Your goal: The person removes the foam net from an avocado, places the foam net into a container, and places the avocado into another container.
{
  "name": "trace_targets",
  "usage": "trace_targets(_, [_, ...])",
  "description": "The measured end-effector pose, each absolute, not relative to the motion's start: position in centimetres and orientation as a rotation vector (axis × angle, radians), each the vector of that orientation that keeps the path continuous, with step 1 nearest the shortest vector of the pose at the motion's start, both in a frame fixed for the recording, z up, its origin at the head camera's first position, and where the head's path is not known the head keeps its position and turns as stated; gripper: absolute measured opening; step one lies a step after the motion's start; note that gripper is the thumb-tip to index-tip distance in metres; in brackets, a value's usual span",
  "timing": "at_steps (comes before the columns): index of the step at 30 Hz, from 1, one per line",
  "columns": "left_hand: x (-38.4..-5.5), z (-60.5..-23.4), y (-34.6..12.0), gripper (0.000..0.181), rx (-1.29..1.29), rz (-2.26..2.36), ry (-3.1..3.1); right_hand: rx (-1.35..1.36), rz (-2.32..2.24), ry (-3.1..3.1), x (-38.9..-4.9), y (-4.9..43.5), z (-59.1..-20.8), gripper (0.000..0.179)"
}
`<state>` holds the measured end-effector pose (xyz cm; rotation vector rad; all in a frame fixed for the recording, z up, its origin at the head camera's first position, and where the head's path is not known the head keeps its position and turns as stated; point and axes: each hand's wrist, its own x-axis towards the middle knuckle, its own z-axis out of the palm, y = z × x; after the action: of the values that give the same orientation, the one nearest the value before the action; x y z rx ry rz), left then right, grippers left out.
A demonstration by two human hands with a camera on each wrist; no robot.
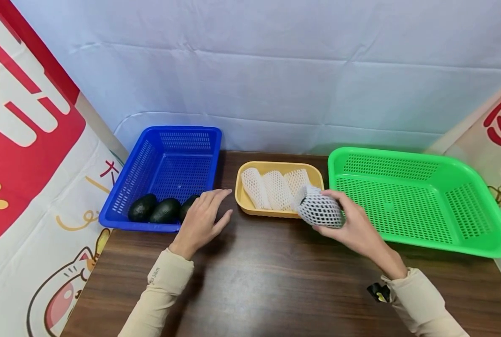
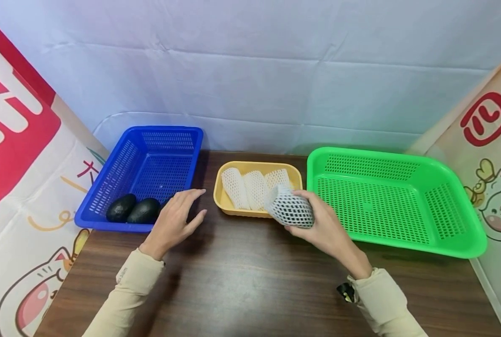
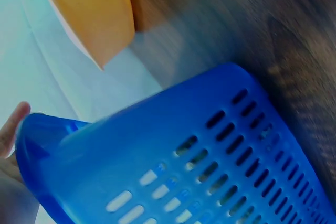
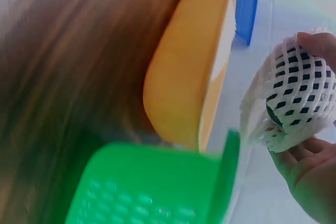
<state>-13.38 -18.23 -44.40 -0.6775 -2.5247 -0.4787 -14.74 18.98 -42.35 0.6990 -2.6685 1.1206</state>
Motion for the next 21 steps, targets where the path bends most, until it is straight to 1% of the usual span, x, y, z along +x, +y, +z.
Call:
trace_targets(7, [-13.1,-44.5,-17.2,0.048,-0.730,-0.498,-2.527,0.777,1.183,-2.713,-14.0,16.8,-44.0,0.080])
trace_targets(14, [-12.7,-45.0,-15.6,0.043,-0.813,-0.524,-2.574,0.939,1.219,-2.686,-12.9,15.0,-46.1,0.078])
trace_targets(21, [-11.6,-46.5,-13.7,0.029,-0.933,-0.551,-2.700,0.987,1.267,-2.809,-12.0,13.7,-48.1,0.076])
